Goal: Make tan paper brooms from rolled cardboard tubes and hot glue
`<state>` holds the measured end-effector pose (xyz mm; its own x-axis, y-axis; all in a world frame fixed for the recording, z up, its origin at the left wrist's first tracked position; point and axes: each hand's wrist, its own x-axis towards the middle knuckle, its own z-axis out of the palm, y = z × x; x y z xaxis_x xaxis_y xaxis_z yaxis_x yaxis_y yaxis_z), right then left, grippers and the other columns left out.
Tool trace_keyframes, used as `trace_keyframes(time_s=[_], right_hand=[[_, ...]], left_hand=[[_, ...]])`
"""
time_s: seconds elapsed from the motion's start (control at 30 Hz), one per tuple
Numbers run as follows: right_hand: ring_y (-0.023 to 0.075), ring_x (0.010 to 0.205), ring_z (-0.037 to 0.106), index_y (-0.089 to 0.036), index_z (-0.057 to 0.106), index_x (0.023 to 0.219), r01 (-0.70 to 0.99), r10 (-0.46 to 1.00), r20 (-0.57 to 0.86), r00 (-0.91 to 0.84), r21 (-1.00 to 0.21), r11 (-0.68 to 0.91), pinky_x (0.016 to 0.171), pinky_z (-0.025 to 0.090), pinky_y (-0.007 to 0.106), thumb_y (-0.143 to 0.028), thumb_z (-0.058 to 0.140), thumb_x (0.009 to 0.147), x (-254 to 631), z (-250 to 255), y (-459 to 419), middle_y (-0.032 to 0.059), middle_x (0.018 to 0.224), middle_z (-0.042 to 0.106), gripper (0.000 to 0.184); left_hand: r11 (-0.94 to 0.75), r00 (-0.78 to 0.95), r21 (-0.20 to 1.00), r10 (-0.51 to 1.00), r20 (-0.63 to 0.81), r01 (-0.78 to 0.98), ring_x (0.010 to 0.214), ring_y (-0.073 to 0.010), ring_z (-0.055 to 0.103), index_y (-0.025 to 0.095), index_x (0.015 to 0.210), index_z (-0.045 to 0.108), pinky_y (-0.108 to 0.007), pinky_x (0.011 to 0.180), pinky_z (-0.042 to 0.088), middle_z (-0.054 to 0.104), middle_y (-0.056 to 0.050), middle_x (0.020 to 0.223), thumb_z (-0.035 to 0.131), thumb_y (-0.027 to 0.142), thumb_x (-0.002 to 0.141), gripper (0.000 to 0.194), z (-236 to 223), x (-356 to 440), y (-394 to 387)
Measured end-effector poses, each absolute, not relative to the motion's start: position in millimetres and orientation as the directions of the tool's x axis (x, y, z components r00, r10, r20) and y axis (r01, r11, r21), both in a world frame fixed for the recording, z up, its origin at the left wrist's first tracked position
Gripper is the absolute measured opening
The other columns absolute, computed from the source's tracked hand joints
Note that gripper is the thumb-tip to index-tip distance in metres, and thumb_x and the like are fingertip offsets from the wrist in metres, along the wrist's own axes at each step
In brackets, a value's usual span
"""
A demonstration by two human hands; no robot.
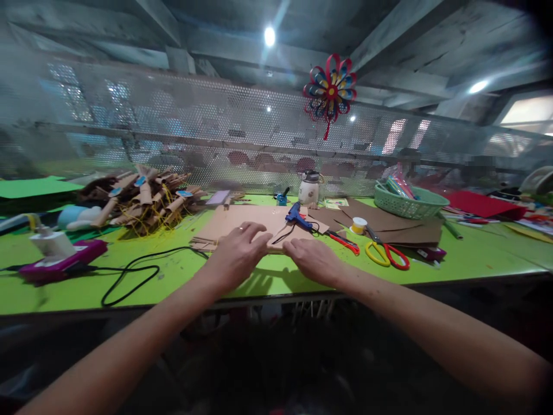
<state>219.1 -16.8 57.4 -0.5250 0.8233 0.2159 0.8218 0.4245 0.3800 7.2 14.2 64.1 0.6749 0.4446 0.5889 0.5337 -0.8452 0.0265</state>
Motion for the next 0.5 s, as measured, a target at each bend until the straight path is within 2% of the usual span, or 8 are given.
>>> trace_keyframes(time_s=[0.03,0.07,0.13,0.17,0.2,0.27,0.37,0.5], right_hand=[[0.0199,0.076,0.058,-0.016,0.046,0.1,0.83,0.825,0.232,-0.515,0.377,0.412,0.056,0.036,0.027,-0.011,0.037,0.092,218.7,58.0,-17.2,0.0088,0.087,0.061,0.013],[0.0202,0.077,0.058,-0.016,0.046,0.1,0.835,0.825,0.247,-0.508,0.375,0.402,0.058,0.037,0.027,-0.01,0.037,0.091,217.7,58.4,-17.7,0.0092,0.089,0.061,0.014],[0.0211,0.08,0.057,-0.015,0.046,0.101,0.837,0.819,0.271,-0.506,0.381,0.392,0.061,0.039,0.028,-0.01,0.038,0.091,213.8,58.1,-19.2,0.01,0.09,0.06,0.014],[0.0216,0.081,0.056,-0.015,0.046,0.102,0.836,0.814,0.28,-0.508,0.388,0.388,0.062,0.04,0.029,-0.01,0.039,0.091,210.9,57.4,-20.3,0.0104,0.091,0.06,0.014],[0.0221,0.082,0.056,-0.014,0.046,0.103,0.834,0.81,0.289,-0.51,0.396,0.384,0.063,0.041,0.029,-0.011,0.04,0.091,207.6,56.4,-21.5,0.0109,0.092,0.059,0.014],[0.0228,0.082,0.055,-0.014,0.047,0.104,0.834,0.803,0.308,-0.51,0.406,0.374,0.064,0.042,0.03,-0.013,0.04,0.092,200.6,53.4,-24.0,0.0115,0.092,0.058,0.014],[0.0236,0.082,0.053,-0.012,0.047,0.109,0.838,0.788,0.349,-0.508,0.413,0.357,0.064,0.043,0.032,-0.014,0.039,0.092,191.2,48.3,-26.9,0.0116,0.092,0.057,0.019],[0.0251,0.082,0.051,-0.005,0.039,0.127,0.857,0.775,0.411,-0.48,0.41,0.313,0.061,0.045,0.034,-0.013,0.037,0.093,181.2,42.4,-29.6,0.0138,0.093,0.057,0.035]], left_hand=[[-0.815,0.533,0.204,0.521,0.667,0.541,0.096,-0.0222,0.054,0.017,0.103,0.061,-0.038,0.085,0.044,0.06,-0.012,0.104,0.046,0.027,0.09,0.022,62.7,8.2,3.3],[-0.759,0.384,0.428,0.629,0.676,0.491,0.092,-0.0208,0.057,0.017,0.099,0.063,-0.037,0.084,0.046,0.063,-0.01,0.098,0.048,0.03,0.089,0.022,59.6,10.3,-6.7],[-0.483,0.28,0.848,0.863,0.42,0.218,0.078,-0.0191,0.062,0.015,0.093,0.065,-0.034,0.072,0.052,0.067,-0.007,0.085,0.053,0.037,0.085,0.026,50.0,18.4,-20.7],[-0.269,0.256,0.963,0.933,0.252,0.031,0.079,-0.0199,0.064,0.012,0.094,0.065,-0.034,0.072,0.053,0.068,-0.009,0.085,0.054,0.037,0.084,0.029,44.4,24.0,-23.7],[-0.086,0.251,0.987,0.961,0.119,-0.139,0.078,-0.0203,0.065,0.01,0.092,0.065,-0.035,0.073,0.053,0.069,-0.01,0.083,0.056,0.037,0.083,0.03,39.1,30.4,-24.1],[0.086,0.249,0.925,0.968,0.009,-0.37,0.076,-0.0192,0.066,0.007,0.086,0.066,-0.032,0.074,0.053,0.069,-0.011,0.078,0.064,0.033,0.077,0.027,30.9,43.8,-19.3],[0.107,0.164,0.815,0.986,-0.014,-0.569,0.068,-0.0161,0.065,0.007,0.076,0.066,-0.025,0.065,0.051,0.069,-0.009,0.07,0.072,0.027,0.069,0.022,26.7,61.1,-6.7],[0.11,0.067,0.709,0.994,-0.089,-0.696,0.053,-0.009,0.059,0.009,0.066,0.064,-0.018,0.052,0.045,0.066,-0.002,0.059,0.074,0.018,0.064,0.014,29.4,71.9,1.7]])
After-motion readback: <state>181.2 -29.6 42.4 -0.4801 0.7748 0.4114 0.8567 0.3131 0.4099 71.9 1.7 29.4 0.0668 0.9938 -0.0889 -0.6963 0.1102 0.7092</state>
